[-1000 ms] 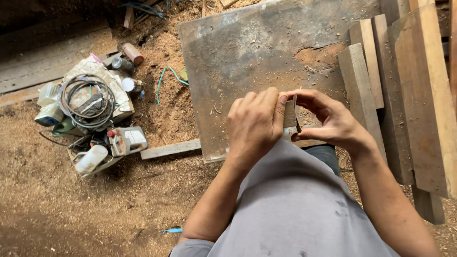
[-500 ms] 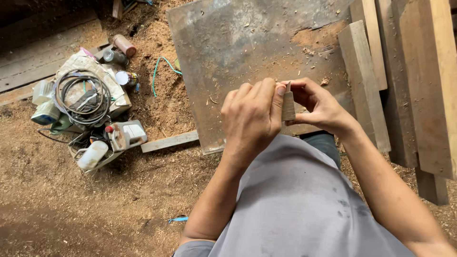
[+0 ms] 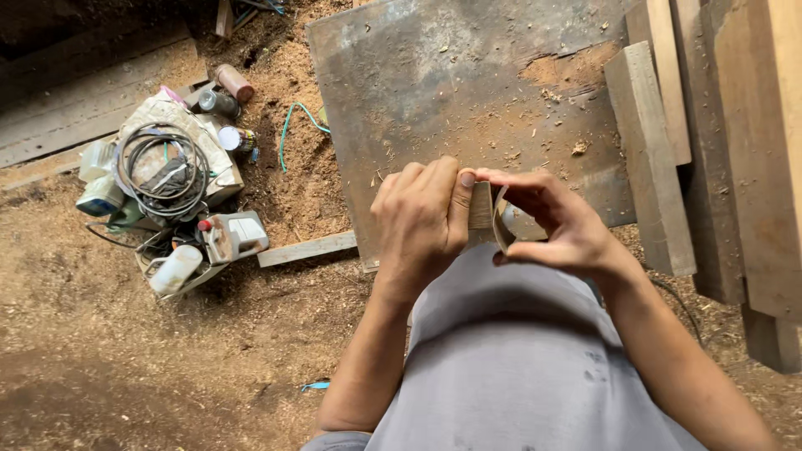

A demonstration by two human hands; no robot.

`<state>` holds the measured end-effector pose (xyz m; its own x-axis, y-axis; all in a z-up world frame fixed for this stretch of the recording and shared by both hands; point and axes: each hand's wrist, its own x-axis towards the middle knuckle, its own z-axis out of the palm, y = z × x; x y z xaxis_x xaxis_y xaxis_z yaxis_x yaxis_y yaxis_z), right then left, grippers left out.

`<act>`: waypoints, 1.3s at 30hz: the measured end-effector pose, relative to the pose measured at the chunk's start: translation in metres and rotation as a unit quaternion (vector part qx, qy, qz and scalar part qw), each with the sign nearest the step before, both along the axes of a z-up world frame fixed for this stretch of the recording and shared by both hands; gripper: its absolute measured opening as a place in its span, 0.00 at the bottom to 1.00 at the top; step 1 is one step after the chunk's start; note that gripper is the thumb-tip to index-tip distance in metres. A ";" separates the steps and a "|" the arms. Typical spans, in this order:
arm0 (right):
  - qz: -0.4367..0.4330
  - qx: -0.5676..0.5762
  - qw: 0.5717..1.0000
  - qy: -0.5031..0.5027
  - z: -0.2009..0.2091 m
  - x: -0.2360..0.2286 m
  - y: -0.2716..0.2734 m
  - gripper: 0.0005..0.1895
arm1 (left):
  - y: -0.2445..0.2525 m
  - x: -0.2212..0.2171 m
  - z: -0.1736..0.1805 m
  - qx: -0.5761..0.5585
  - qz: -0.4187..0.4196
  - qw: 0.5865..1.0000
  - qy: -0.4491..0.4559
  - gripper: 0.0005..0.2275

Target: The person sands a small rectangular wooden block by hand using a piece of sandpaper, focusing on the edges and corners. They then place the block on a larger wooden plank and continue sanding the plank's surface. The person repeatedly flips and repositions the small block to smooth different sides.

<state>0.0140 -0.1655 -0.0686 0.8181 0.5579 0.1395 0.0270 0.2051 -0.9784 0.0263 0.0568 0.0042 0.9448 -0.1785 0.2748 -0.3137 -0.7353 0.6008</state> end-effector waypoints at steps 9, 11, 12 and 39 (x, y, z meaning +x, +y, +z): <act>-0.027 -0.065 0.997 0.032 -0.006 0.006 0.003 0.42 | -0.006 -0.003 0.001 0.000 0.002 1.000 -0.002 0.14; -0.016 -0.037 0.998 0.040 -0.007 0.003 0.002 0.43 | -0.003 -0.002 0.000 0.012 0.011 1.000 -0.004 0.14; -0.015 -0.026 0.999 0.043 -0.009 0.000 -0.001 0.43 | -0.004 -0.003 -0.002 0.016 0.012 1.000 -0.005 0.14; -0.008 -0.089 0.985 0.144 -0.006 0.028 -0.001 0.48 | -0.019 0.005 0.001 0.026 0.001 1.000 0.004 0.15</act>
<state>0.0419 -0.1662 -0.0742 0.8184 0.5389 -0.1995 -0.2562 0.0314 -0.9661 0.0317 0.0375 0.0050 0.9472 -0.1912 0.2574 -0.3080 -0.7656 0.5648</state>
